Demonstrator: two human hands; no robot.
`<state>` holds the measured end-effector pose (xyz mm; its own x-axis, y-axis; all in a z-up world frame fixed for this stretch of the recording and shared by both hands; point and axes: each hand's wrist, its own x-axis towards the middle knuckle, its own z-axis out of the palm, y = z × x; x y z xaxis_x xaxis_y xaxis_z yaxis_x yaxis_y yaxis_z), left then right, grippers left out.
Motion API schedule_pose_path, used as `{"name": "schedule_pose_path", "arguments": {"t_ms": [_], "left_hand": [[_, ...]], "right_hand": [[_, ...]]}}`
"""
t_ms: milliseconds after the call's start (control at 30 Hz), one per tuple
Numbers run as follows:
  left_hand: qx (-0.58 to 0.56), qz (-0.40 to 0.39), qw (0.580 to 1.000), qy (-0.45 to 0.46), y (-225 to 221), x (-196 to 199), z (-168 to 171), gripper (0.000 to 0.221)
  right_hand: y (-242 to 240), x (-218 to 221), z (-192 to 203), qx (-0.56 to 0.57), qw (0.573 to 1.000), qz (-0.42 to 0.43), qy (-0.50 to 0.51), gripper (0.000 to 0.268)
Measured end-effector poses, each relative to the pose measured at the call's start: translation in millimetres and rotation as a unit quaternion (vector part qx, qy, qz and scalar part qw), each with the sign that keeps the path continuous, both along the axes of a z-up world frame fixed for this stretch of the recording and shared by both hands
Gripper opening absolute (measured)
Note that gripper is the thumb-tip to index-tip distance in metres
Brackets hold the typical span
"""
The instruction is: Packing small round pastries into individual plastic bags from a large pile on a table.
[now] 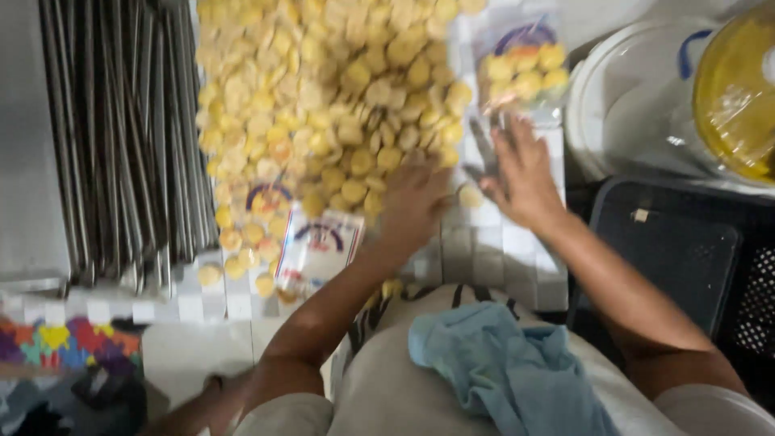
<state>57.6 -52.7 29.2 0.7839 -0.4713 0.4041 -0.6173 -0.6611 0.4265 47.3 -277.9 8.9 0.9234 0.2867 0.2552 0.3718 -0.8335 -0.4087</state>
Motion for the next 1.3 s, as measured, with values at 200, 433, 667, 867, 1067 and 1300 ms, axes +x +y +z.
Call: {"name": "schedule_pose_path", "arguments": {"t_ms": [200,433,667,867,1067,1300], "left_hand": [[0.116,0.314,0.94,-0.067,167.7,-42.7,-35.4,0.052],[0.032,0.304,0.952,0.019,198.8,-64.6,-12.9,0.072],[0.068,0.333,0.937,0.085,205.2,-40.9,-45.1,0.076],[0.03,0.263,0.935,-0.237,231.9,-41.0,-36.9,0.028],[0.092,0.068,0.969,-0.22,223.4,-90.5,-25.5,0.021],[-0.024,-0.001,0.995,0.093,231.0,-103.7,44.6,0.104]], "right_hand": [[49.6,-47.4,-36.2,-0.068,0.99,-0.04,0.12,0.068],[60.1,-47.3,-44.6,-0.063,0.997,-0.038,-0.035,0.04],[139.0,-67.3,-11.3,0.225,0.973,-0.059,-0.007,0.03],[253.7,-94.8,22.9,0.403,0.896,-0.019,0.184,0.017],[264.6,-83.4,46.9,0.713,0.595,-0.063,0.365,0.014],[260.6,-82.0,6.1,0.647,0.67,-0.156,0.328,0.016]]}}
